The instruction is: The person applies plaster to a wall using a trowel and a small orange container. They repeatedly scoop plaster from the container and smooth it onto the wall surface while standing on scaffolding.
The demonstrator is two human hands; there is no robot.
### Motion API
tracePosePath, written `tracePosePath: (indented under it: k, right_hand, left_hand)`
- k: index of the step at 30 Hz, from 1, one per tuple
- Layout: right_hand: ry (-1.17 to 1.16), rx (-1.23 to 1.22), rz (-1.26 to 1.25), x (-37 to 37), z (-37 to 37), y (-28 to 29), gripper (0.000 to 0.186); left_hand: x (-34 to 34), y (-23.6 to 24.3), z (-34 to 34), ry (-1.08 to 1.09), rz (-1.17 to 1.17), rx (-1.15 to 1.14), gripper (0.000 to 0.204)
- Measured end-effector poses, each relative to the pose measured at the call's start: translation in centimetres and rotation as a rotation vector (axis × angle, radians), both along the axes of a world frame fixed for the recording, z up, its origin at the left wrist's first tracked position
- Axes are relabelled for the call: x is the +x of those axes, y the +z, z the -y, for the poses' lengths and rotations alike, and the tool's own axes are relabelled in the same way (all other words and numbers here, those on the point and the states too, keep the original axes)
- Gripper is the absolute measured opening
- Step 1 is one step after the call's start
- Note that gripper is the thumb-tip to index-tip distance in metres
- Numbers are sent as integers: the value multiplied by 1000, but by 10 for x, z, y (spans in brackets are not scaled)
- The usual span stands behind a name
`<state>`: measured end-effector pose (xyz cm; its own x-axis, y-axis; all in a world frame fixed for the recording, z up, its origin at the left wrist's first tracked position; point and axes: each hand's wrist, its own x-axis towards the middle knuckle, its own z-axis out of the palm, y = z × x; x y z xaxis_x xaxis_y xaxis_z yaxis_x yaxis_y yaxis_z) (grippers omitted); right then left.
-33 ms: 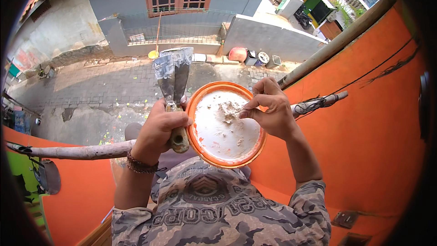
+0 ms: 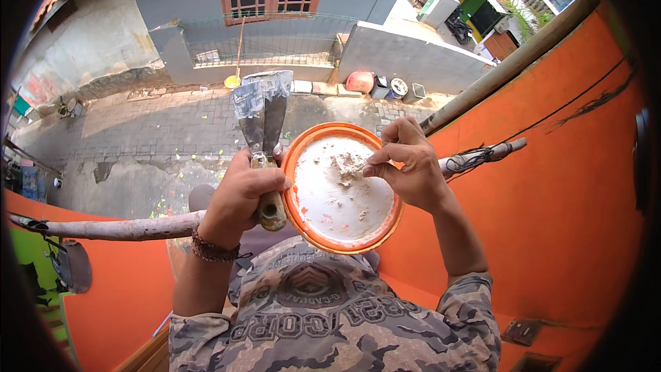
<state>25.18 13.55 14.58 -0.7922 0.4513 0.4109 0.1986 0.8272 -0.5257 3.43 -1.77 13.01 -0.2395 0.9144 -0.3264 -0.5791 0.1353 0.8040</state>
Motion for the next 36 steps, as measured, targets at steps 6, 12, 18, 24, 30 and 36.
tracePosePath:
  k: [6,12,18,24,30,36]
  right_hand:
    - [33,196,111,14,0,7,14]
    - [-10,215,122,16,9,22,17]
    - [-70,115,123,2,5,10,18]
    - [-77,12,143,-1,-6,6,28]
    - [-26,-62,108,5,-9,10,33]
    - [158,-41,129,8,-9,9,26]
  left_hand:
    - [11,3,-1,10,8,18,37]
    - [9,1,-5,13,8,8,40]
    - [-2,-5,-4,-6,-15,15,41]
    - [-1,1,0,31,-56,-6,44]
    - [-2,-2,1,32,-42,7,43]
    - [1,0,0,28,-37,-1,45]
